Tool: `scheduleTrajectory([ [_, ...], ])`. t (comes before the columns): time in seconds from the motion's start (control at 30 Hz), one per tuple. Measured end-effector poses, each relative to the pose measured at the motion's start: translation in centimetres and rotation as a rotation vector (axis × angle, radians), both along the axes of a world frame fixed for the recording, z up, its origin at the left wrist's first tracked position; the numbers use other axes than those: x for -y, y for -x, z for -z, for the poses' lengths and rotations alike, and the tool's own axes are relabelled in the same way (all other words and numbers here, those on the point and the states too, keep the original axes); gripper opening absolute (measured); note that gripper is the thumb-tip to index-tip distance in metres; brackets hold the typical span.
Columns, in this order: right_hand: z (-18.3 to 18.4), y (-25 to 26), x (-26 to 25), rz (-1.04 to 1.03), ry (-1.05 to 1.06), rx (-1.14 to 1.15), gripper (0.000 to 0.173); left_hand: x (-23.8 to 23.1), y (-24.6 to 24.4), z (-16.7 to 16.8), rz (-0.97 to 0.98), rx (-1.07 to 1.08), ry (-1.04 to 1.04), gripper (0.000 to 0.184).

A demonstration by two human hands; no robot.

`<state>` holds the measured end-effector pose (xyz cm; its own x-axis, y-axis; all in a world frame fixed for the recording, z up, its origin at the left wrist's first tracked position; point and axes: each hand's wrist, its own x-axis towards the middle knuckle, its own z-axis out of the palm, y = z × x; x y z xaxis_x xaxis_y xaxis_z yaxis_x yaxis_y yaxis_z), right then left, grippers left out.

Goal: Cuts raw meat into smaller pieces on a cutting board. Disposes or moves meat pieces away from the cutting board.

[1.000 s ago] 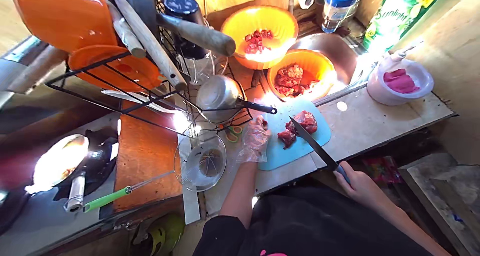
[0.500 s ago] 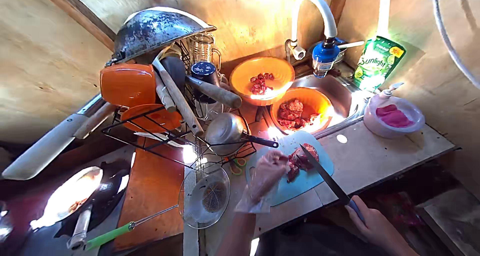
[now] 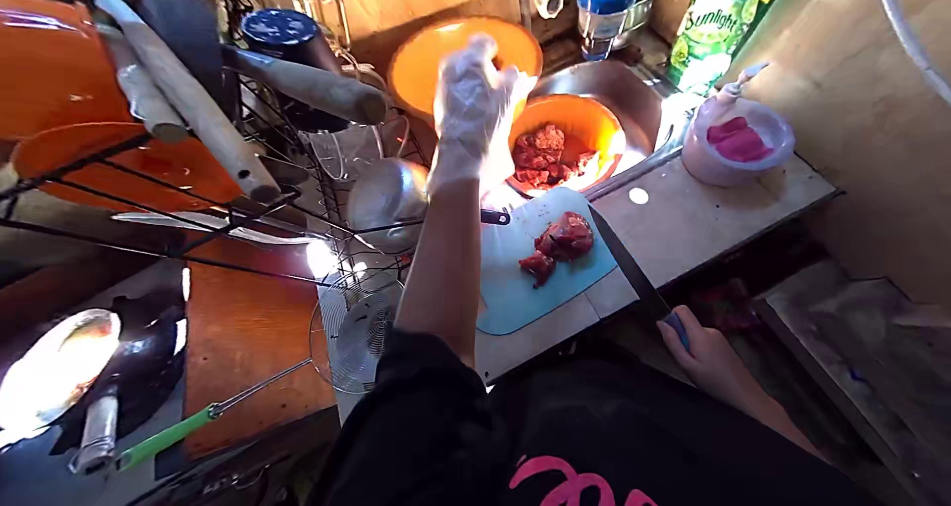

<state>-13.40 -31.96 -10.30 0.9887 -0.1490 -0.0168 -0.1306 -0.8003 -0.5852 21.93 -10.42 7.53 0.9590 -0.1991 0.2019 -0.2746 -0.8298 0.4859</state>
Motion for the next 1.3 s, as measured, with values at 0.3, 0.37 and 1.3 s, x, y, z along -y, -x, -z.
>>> scheduleTrajectory([
  [0.3, -0.3, -0.6, 0.8, -0.044, 0.026, -0.049, 0.045, -2.0, 16.3, 11.6, 0.177, -0.536, -0.218, 0.061],
  [0.37, -0.3, -1.0, 0.6, -0.071, 0.032, -0.072, 0.044, -2.4, 16.9, 14.8, 0.139, -0.579, -0.276, 0.07],
  [1.3, -1.6, -2.4, -7.4, -0.356, 0.235, -0.33, 0.033, -7.4, 23.1, 20.6, -0.022, -0.347, 0.114, 0.041],
])
